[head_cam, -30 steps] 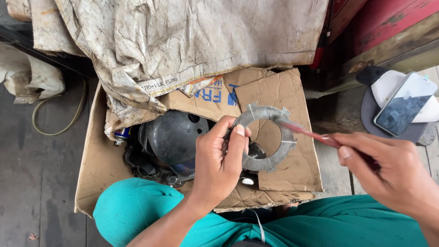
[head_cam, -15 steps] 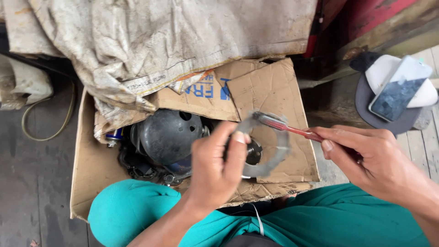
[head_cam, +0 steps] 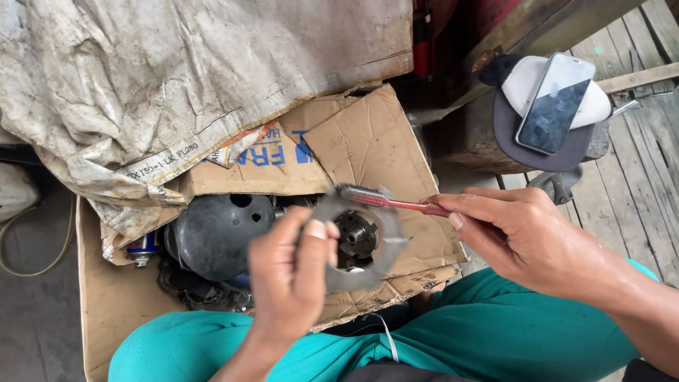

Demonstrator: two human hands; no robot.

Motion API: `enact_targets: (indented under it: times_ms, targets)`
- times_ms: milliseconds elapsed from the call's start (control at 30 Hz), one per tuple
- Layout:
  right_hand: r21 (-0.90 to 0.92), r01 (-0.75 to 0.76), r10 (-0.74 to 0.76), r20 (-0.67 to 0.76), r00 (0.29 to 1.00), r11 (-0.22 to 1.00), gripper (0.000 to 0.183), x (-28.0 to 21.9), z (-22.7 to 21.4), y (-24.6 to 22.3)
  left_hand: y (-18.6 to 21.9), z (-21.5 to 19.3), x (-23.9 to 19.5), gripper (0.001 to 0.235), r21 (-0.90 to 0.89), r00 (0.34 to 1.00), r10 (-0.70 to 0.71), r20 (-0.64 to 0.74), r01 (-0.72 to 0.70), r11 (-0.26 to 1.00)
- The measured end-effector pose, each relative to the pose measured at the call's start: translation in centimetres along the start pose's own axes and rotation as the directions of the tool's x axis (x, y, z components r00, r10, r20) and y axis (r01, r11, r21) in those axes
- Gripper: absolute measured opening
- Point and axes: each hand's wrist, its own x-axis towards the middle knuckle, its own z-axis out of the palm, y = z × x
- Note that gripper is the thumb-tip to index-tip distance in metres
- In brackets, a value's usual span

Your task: Cleaning a motorcycle clutch plate using a toothbrush while sitting on the floor.

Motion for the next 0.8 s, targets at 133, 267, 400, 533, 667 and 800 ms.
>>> enact_targets:
  times_ms: [133, 267, 400, 533, 667, 800]
  targets:
    - [-0.005, -0.014, 0.014, -0.022, 1.000, 1.000, 0.029, -0.4, -0.4, 0.1, 0.1, 0.0, 0.0, 0.018, -0.020, 0.999, -0.031, 0.007, 0.032, 0.999]
    - [0.001, -0.003, 0.003, -0.034, 0.999, 1.000, 0.030, -0.7, -0.5, 0.1, 0.6, 0.3, 0.0, 0.017, 0.003, 1.000, -0.005, -0.020, 0.006, 1.000]
    - [-0.036, -0.051, 0.050, -0.008, 0.999, 0.998, 0.028, -0.7, -0.7, 0.0, 0.9, 0.5, -0.2, 0.016, 0.010, 1.000, 0.013, -0.023, -0.012, 1.000]
    - [-0.062, -0.043, 0.044, 0.017, 0.999, 0.997, 0.026, -0.7, -0.5, 0.0, 1.7, -0.6, -0.2, 0.017, -0.030, 0.997, 0.030, -0.075, -0.032, 0.999]
    - [-0.081, -0.107, 0.109, 0.013, 0.994, 0.991, 0.027, -0.9, -0.2, -0.2, 2.0, 0.2, -0.6, 0.012, 0.057, 0.995, 0.096, 0.029, -0.097, 0.994]
    - [-0.018, -0.138, 0.138, -0.008, 0.990, 0.990, 0.027, -1.1, -0.1, 0.1, 2.1, -1.1, -0.2, 0.012, -0.006, 0.996, 0.084, -0.042, -0.084, 0.996]
